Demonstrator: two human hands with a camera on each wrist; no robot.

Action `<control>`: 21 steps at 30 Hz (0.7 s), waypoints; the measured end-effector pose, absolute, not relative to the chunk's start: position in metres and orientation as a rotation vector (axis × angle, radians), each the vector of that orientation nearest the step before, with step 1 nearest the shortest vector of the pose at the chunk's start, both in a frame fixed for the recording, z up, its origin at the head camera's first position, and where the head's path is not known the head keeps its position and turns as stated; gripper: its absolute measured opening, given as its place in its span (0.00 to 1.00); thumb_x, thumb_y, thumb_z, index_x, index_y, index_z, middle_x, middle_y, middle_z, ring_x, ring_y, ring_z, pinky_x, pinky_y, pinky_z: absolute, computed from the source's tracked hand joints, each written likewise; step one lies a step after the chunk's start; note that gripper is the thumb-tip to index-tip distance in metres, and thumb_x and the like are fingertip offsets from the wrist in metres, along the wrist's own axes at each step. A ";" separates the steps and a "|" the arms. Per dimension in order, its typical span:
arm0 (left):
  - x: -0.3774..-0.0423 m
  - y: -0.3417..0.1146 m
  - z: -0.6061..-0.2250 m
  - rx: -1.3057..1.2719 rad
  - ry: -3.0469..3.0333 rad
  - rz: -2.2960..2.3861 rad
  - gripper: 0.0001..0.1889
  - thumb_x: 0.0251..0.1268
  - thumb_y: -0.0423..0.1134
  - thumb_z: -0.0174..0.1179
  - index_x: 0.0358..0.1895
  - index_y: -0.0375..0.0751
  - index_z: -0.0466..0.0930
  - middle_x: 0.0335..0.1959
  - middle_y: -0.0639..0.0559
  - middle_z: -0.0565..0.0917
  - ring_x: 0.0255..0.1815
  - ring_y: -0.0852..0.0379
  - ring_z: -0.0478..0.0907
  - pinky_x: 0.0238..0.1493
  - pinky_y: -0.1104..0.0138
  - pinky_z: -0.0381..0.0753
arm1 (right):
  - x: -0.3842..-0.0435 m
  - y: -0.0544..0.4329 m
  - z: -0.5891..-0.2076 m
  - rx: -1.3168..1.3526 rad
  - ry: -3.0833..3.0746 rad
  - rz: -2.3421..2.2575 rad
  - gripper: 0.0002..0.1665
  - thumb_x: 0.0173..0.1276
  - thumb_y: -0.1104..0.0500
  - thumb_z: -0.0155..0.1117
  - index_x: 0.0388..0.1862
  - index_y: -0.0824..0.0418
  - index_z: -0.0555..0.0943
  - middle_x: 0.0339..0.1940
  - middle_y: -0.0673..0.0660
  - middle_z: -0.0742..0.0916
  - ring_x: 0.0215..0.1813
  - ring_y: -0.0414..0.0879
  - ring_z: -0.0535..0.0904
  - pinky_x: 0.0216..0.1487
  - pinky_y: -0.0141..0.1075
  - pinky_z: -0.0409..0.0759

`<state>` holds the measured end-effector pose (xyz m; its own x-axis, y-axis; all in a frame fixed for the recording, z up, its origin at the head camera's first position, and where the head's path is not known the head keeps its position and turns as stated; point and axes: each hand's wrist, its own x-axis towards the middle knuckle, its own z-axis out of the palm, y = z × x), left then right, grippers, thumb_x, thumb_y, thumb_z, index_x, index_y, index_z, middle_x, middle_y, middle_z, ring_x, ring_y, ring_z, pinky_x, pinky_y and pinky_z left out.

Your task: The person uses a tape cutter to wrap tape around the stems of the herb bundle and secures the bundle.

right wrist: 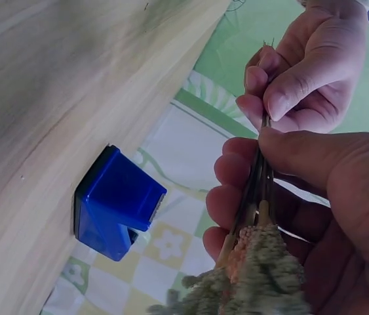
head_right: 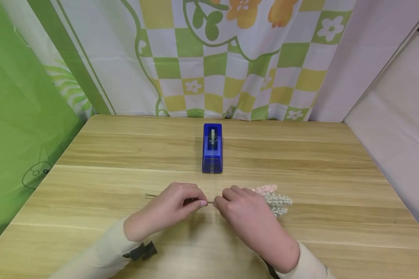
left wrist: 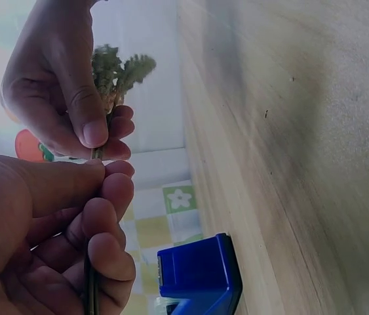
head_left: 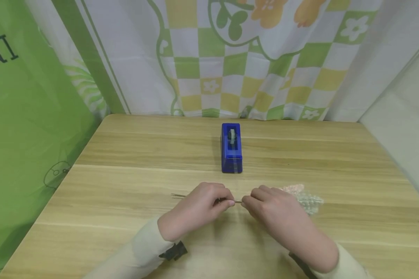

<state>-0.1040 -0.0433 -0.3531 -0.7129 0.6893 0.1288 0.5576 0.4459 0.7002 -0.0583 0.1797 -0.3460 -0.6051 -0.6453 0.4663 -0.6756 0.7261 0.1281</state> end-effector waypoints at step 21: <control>-0.107 -0.041 -0.359 1.037 2.411 1.084 0.11 0.79 0.34 0.57 0.40 0.36 0.89 0.23 0.57 0.76 0.23 0.69 0.66 0.28 0.76 0.71 | -0.062 0.178 -0.355 0.999 -2.415 0.105 0.12 0.54 0.65 0.79 0.29 0.53 0.83 0.26 0.44 0.83 0.27 0.36 0.73 0.25 0.25 0.75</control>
<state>-0.1065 -0.0414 -0.3587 -0.6939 0.7198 0.0195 0.4924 0.4546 0.7423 -0.0623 0.1776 -0.3547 -0.5929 -0.6374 0.4921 -0.6777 0.7250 0.1227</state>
